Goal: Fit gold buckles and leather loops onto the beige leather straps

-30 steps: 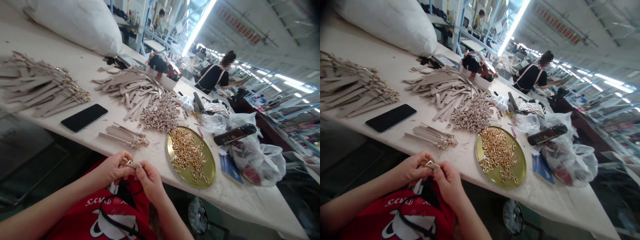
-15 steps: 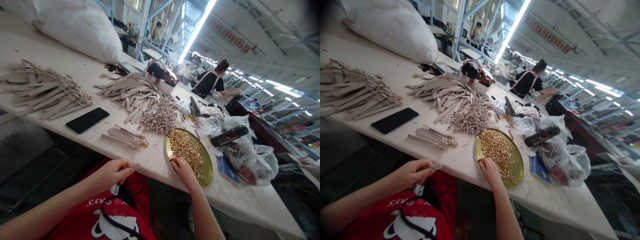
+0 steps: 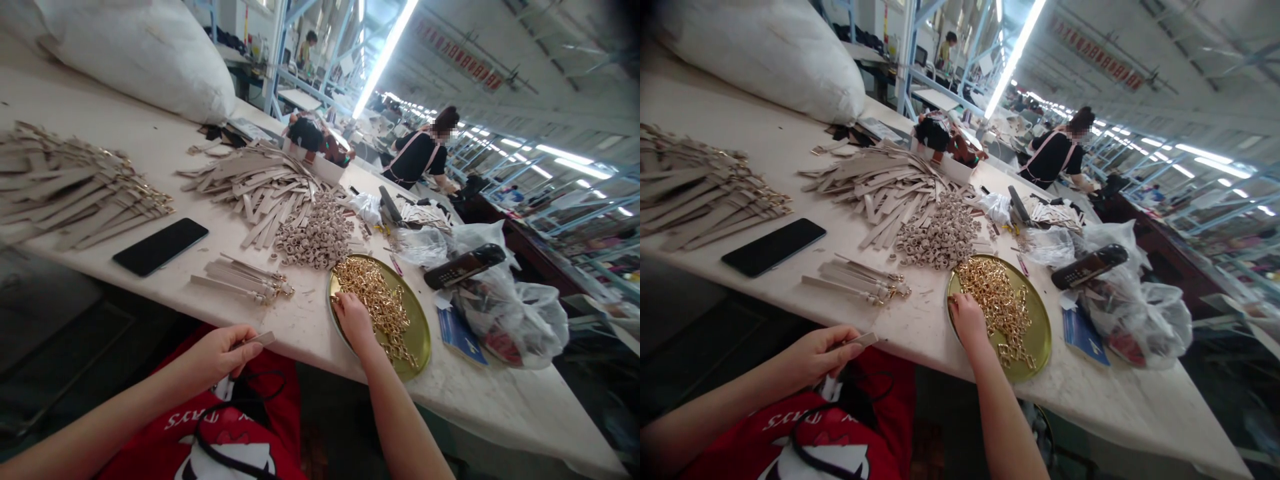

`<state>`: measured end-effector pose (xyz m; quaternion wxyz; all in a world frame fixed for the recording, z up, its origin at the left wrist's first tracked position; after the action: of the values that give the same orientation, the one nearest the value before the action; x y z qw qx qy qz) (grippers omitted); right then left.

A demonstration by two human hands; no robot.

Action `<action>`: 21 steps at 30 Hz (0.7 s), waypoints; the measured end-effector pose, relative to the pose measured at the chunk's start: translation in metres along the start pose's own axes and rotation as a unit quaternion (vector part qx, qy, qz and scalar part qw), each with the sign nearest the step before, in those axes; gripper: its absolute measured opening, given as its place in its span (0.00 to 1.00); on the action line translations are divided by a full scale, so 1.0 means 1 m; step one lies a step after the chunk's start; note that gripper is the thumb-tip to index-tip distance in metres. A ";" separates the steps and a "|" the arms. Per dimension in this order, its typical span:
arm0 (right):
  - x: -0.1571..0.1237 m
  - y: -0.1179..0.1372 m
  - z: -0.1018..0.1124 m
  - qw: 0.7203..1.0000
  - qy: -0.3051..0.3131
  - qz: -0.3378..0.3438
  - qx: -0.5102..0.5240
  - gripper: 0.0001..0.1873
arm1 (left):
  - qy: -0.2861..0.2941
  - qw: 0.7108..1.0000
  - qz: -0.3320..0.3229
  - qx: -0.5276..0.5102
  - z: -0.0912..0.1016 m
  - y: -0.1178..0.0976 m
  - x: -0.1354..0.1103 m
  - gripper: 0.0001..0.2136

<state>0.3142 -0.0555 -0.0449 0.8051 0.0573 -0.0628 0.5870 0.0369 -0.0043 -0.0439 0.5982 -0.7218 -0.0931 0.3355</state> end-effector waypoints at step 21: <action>-0.002 -0.080 -0.028 0.941 -0.119 -0.309 0.071 0.31 | 0.007 0.997 0.065 -0.028 -0.010 0.014 0.021 0.22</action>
<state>0.3911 -0.0775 -0.0741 0.9272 0.2007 -0.0957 0.3014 0.0551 -0.0050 -0.0643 0.5550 -0.7454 -0.0511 0.3656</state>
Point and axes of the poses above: each hand's wrist, its own x-axis towards the middle knuckle, its own z-axis out of the back of the hand, y = z × x, the point moved 4 cm from there along x, towards the middle knuckle, and after that the axes turned 13 degrees about -x, right-handed, at the moved point
